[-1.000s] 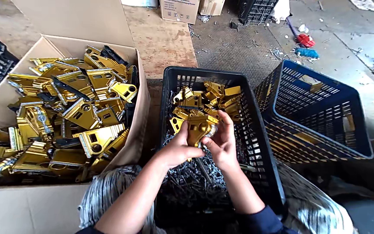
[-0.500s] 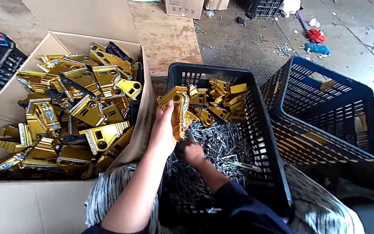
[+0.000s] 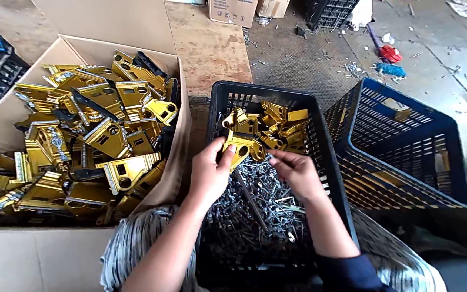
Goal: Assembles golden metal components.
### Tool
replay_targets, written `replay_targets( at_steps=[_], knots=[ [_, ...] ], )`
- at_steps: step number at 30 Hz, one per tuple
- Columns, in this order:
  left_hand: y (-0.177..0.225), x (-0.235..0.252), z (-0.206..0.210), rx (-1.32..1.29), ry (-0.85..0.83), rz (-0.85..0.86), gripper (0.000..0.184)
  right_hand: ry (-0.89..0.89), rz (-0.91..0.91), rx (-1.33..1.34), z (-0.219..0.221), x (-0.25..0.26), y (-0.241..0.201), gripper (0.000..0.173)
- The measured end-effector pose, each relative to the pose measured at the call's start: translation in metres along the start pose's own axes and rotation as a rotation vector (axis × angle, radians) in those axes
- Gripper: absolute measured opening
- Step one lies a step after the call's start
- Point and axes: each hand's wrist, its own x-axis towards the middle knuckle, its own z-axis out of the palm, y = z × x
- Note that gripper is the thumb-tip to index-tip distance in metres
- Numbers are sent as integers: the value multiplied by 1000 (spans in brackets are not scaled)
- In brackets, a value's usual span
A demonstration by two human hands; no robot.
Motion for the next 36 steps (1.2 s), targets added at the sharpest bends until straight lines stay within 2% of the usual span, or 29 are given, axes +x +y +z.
replay_targets(
  at_steps=[4,9,13,18,23,27,29,31,34,35,36],
  knots=[
    [-1,-4,6,-30,-23,-54,26,75,-221,47,-10,-7,-32,19],
    [-2,-3,4,-356,-173,-147,21,56,-565,-325,-3,-1,-31,19],
    [-2,-3,1,-376,-236,-118,21,69,-645,-369,7,1,-21,22],
    [-1,-5,4,-234,-181,-24,31,89,-713,-327,15,0,-16,24],
    [1,-7,8,-108,-128,14,31,132,-797,-538,19,0,-13,26],
    [4,-6,7,-67,-16,58,35,148,-777,-515,23,-4,-16,27],
    [5,-3,3,-47,57,112,36,110,-656,-442,20,-9,-18,39],
    [3,-4,1,-64,91,171,35,77,-537,-318,19,-11,-14,38],
    [-1,-3,-1,-230,-15,208,33,-22,-428,-15,19,-11,-7,33],
    [-2,-3,-4,-339,-97,200,32,-105,-406,119,17,-11,-6,37],
    [-2,-5,-7,-459,-194,184,32,-215,-393,250,17,-12,-7,51]
  ],
)
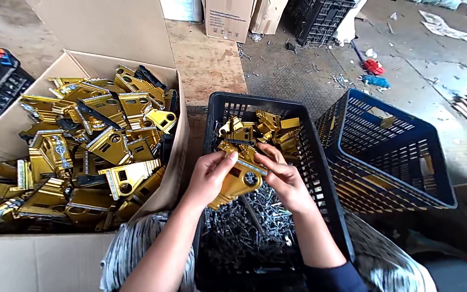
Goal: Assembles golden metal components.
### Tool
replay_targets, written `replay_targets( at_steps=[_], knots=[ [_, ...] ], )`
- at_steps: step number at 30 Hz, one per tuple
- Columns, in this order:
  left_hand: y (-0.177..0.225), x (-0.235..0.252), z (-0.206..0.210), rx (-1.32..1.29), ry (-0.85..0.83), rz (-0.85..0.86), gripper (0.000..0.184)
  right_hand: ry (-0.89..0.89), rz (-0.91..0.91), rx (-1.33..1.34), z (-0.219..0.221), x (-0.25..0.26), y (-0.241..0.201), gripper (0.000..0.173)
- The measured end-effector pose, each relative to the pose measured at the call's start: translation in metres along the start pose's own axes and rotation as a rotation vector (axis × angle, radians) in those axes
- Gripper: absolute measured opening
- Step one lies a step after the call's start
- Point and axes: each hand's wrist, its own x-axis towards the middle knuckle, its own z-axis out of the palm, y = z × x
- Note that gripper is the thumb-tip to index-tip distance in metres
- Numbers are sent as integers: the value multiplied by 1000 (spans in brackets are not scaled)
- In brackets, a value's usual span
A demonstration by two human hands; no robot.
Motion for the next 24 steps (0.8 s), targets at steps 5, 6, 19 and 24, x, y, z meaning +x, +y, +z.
replay_targets(
  at_steps=[5,6,19,24],
  knots=[
    [-3,-7,10,-387,-230,-139,35,-133,33,582,19,2,-7,106],
    [-4,-6,9,-343,-238,-137,36,-91,5,549,22,1,-7,104],
    [-6,-8,8,-18,-309,-334,51,-6,-89,-455,16,-5,1,62],
    [-9,-6,13,-31,-359,-390,48,98,143,-277,9,0,-3,6]
  ],
)
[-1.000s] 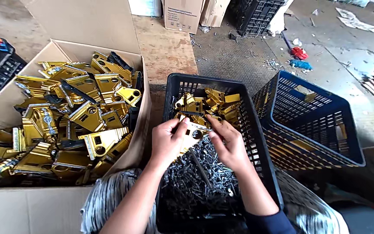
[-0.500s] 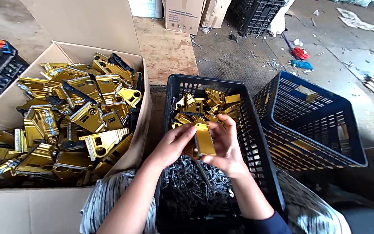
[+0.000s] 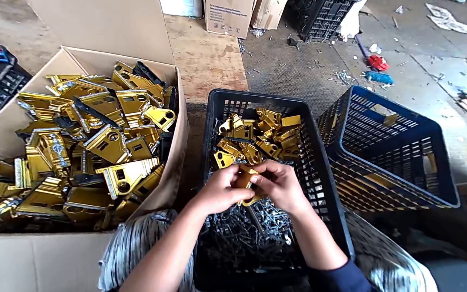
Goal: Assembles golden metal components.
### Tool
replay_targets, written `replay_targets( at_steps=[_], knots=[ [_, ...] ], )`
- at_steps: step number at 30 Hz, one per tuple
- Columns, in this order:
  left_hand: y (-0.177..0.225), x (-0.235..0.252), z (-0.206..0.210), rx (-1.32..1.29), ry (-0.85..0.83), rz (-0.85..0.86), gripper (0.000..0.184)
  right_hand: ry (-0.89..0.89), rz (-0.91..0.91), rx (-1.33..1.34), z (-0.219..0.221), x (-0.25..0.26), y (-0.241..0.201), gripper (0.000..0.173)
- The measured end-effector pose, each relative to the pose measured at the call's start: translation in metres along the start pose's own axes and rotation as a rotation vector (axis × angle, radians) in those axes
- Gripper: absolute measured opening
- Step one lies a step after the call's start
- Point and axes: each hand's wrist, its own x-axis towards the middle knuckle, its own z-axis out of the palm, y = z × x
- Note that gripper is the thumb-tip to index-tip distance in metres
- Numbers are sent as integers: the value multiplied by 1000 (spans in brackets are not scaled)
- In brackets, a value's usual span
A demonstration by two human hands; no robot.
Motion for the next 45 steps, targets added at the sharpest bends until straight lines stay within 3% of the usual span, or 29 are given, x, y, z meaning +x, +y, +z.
replay_targets(
  at_steps=[7,11,13,15,17,18,19,20,23,27,28,30,32,34,36,38,42,43,45],
  knots=[
    [-1,2,-5,-19,-51,-78,45,-11,199,238,3,-3,-2,5],
    [-5,3,2,44,-21,-42,38,25,198,109,2,-7,-5,3],
    [0,4,2,42,-75,1,37,19,216,87,-4,-5,-12,2],
    [1,3,0,-66,-149,-69,34,56,304,180,-4,-7,-13,2],
    [3,8,-7,-240,-260,-166,61,170,426,416,-4,-1,-14,8],
    [-1,9,-8,-272,-259,-194,81,237,496,540,-3,2,-13,11],
    [-5,9,-7,-258,-230,-207,89,290,563,654,1,3,-10,14],
    [-9,8,-4,-235,-193,-208,82,316,617,741,6,4,-7,18],
    [-17,12,18,-280,27,-233,39,296,692,792,28,5,13,26],
    [-21,24,10,-403,489,-423,40,144,804,317,32,13,71,27],
    [-14,26,-3,-451,620,-378,41,78,809,137,28,16,87,29],
    [8,26,-38,-515,832,-114,39,-45,755,-200,17,30,101,33],
    [38,20,-77,-514,929,151,47,-89,655,-426,8,50,99,30],
    [52,13,-105,-517,942,309,51,-80,537,-577,6,74,105,27],
    [46,8,-113,-472,924,270,69,-70,447,-697,13,105,113,27],
    [39,11,-110,-484,892,166,59,-96,363,-854,26,135,118,31],
    [35,12,-96,-301,692,40,55,-357,241,-1191,52,175,135,66],
    [33,13,-94,-260,651,1,54,-397,237,-1225,55,180,138,66],
    [30,18,-87,-247,602,-97,55,-293,139,-1215,56,179,137,46]
  ],
)
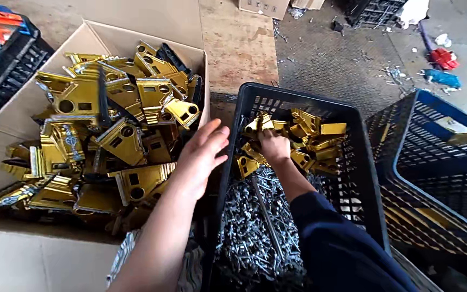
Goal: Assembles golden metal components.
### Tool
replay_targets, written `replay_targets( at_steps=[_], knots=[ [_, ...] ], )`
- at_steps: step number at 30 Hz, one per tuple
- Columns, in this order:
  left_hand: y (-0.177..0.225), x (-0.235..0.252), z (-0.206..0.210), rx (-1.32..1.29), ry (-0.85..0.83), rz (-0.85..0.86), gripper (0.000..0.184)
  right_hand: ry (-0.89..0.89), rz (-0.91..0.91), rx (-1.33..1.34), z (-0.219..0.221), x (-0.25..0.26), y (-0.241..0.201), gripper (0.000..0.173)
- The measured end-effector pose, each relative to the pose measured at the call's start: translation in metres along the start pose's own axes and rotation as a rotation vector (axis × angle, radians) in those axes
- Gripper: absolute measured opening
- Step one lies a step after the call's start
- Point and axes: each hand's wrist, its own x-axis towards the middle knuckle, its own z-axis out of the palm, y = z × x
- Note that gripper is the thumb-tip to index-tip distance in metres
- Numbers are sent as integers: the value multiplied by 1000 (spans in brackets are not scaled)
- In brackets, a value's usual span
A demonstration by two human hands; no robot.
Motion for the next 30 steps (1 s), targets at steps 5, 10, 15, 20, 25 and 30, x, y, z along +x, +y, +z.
replay_targets(
  at_steps=[5,10,15,20,25,30],
  knots=[
    [-3,1,22,-130,-19,-319,73,858,-333,340,-26,-52,-8,19],
    [-18,-9,38,-127,5,-19,35,1002,-604,557,-20,-107,-43,18],
    [-22,-7,33,-97,113,329,66,108,-224,323,45,-104,-45,22],
    [-13,-15,30,-241,62,218,76,89,-324,395,39,-120,-30,18],
    [-11,-21,30,-327,19,171,63,-84,-191,772,-10,-153,13,23],
    [-16,-29,41,-316,65,33,61,31,-59,908,-59,-181,40,15]
  ],
)
